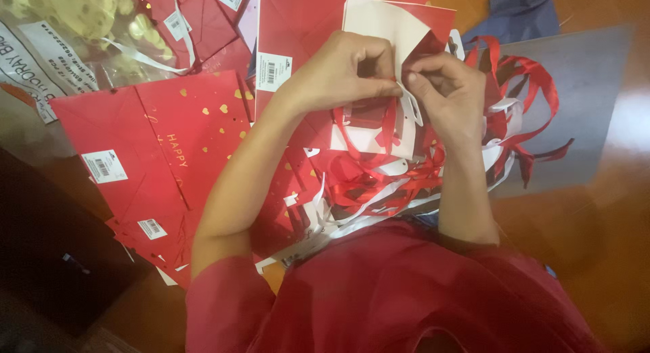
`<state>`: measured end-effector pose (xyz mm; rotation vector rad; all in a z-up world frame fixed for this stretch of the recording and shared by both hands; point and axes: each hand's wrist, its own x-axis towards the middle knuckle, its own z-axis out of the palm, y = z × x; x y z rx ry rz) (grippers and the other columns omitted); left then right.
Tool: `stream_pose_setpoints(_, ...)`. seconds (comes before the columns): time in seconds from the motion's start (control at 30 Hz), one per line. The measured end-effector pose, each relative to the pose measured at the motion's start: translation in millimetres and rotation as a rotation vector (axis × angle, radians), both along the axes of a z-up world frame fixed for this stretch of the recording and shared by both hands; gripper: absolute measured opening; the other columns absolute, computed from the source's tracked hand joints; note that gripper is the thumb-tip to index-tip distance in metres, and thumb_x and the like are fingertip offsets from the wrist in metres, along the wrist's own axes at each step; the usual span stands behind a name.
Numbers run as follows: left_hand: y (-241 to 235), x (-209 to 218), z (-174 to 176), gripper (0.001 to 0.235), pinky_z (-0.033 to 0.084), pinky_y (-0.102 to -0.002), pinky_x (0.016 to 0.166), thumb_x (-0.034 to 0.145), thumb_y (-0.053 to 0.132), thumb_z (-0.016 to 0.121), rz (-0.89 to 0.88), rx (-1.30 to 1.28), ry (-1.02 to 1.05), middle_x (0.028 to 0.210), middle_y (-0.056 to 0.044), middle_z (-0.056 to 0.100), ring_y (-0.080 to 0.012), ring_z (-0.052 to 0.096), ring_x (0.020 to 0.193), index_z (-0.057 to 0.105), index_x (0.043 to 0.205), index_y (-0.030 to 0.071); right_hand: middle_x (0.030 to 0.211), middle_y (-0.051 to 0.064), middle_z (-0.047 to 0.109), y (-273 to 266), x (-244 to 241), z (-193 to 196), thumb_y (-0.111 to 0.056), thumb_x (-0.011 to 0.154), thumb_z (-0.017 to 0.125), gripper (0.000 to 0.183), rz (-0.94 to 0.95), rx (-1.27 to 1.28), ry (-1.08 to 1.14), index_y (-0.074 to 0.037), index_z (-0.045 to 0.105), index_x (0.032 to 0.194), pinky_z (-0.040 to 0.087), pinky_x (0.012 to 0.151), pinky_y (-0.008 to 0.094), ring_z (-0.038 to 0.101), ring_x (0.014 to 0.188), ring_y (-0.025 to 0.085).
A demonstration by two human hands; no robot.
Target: The person assembles red gift bags by threading red ribbons through white plastic handles and securing them with small red fasteners. The person handles multiple bags one at a time, threading ribbons and attaching fasteners to complete each bag.
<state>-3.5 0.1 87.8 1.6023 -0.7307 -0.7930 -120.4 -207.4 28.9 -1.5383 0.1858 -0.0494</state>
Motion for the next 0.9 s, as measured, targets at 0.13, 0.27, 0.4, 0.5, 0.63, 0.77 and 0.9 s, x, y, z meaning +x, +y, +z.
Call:
stream_pose_setpoints(0.13, 2.7, 3.8, 1.3, 0.022, 0.051, -0.027, 0.063, 0.094, 0.013, 0.082, -0.042, -0.066, -0.043, 0.079, -0.001, 0.07, -0.0075, 0.062, 0.07, 0.065, 0.084, 0.003, 0.103, 0.004, 0.07, 7.4, 1.5, -3.1, 0.003, 0.1, 0.075, 0.01, -0.005, -0.113, -0.05, 0.004, 0.069, 0.108, 0.054, 0.086, 0.026, 0.067, 0.096, 0.01)
stream_pose_setpoints(0.27, 5.9, 4.2, -5.2, 0.022, 0.056, -0.028, 0.048, 0.09, 0.014, 0.077, -0.015, 0.027, 0.236, 0.075, 0.002, 0.067, -0.0059, 0.062, 0.06, 0.06, 0.08, 0.004, 0.11, 0.003, 0.069, 9.2, -4.4, -3.4, 0.004, 0.104, 0.071, 0.009, -0.013, 0.049, -0.132, 0.005, 0.068, 0.112, 0.054, 0.091, 0.026, 0.066, 0.1, 0.01)
stream_pose_setpoints(0.4, 4.7, 2.5, -10.4, 0.025, 0.05, -0.028, 0.062, 0.097, 0.012, 0.078, -0.081, -0.066, -0.03, 0.078, -0.001, 0.066, -0.0075, 0.061, 0.07, 0.06, 0.083, 0.003, 0.108, 0.005, 0.068, 10.1, -9.2, -4.9, 0.005, 0.107, 0.071, 0.006, -0.013, -0.087, -0.151, 0.006, 0.068, 0.112, 0.053, 0.088, 0.025, 0.065, 0.098, 0.01)
stream_pose_setpoints(0.5, 2.6, -0.7, -6.6, 0.023, 0.051, -0.028, 0.062, 0.094, 0.013, 0.079, -0.128, -0.022, -0.059, 0.075, -0.001, 0.068, -0.0079, 0.062, 0.068, 0.061, 0.083, 0.003, 0.101, 0.006, 0.069, 4.4, -14.1, -5.4, 0.005, 0.105, 0.07, 0.004, 0.037, -0.242, -0.12, 0.006, 0.068, 0.109, 0.054, 0.081, 0.024, 0.066, 0.093, 0.011)
stream_pose_setpoints(0.63, 1.9, -2.4, 6.3, 0.024, 0.049, -0.03, 0.056, 0.087, 0.018, 0.081, -0.238, 0.112, -0.124, 0.071, -0.003, 0.071, -0.012, 0.063, 0.061, 0.064, 0.077, 0.005, 0.1, 0.005, 0.069, -1.4, -31.2, -7.7, 0.005, 0.101, 0.07, 0.006, 0.116, -0.098, 0.014, 0.005, 0.068, 0.106, 0.055, 0.083, 0.024, 0.068, 0.092, 0.009)
stream_pose_setpoints(0.77, 3.2, -7.4, 20.9, 0.026, 0.052, -0.034, 0.052, 0.084, 0.027, 0.078, -0.196, 0.349, -0.055, 0.07, -0.002, 0.07, -0.0174, 0.069, 0.055, 0.063, 0.076, 0.007, 0.099, 0.006, 0.069, 2.2, -36.1, -6.5, -0.002, 0.101, 0.074, 0.012, 0.083, -0.058, 0.07, 0.005, 0.067, 0.108, 0.053, 0.08, 0.024, 0.065, 0.091, 0.008)
stream_pose_setpoints(0.9, -1.1, -16.4, 29.9, 0.028, 0.048, -0.04, 0.06, 0.09, 0.028, 0.08, -0.165, 0.195, -0.443, 0.069, -0.008, 0.069, -0.0275, 0.066, 0.063, 0.068, 0.08, 0.005, 0.108, 0.007, 0.067, 2.0, -32.6, 15.3, -0.01, 0.105, 0.061, 0.024, 0.157, -0.137, -0.066, 0.004, 0.059, 0.123, 0.052, 0.086, 0.025, 0.062, 0.099, 0.01)
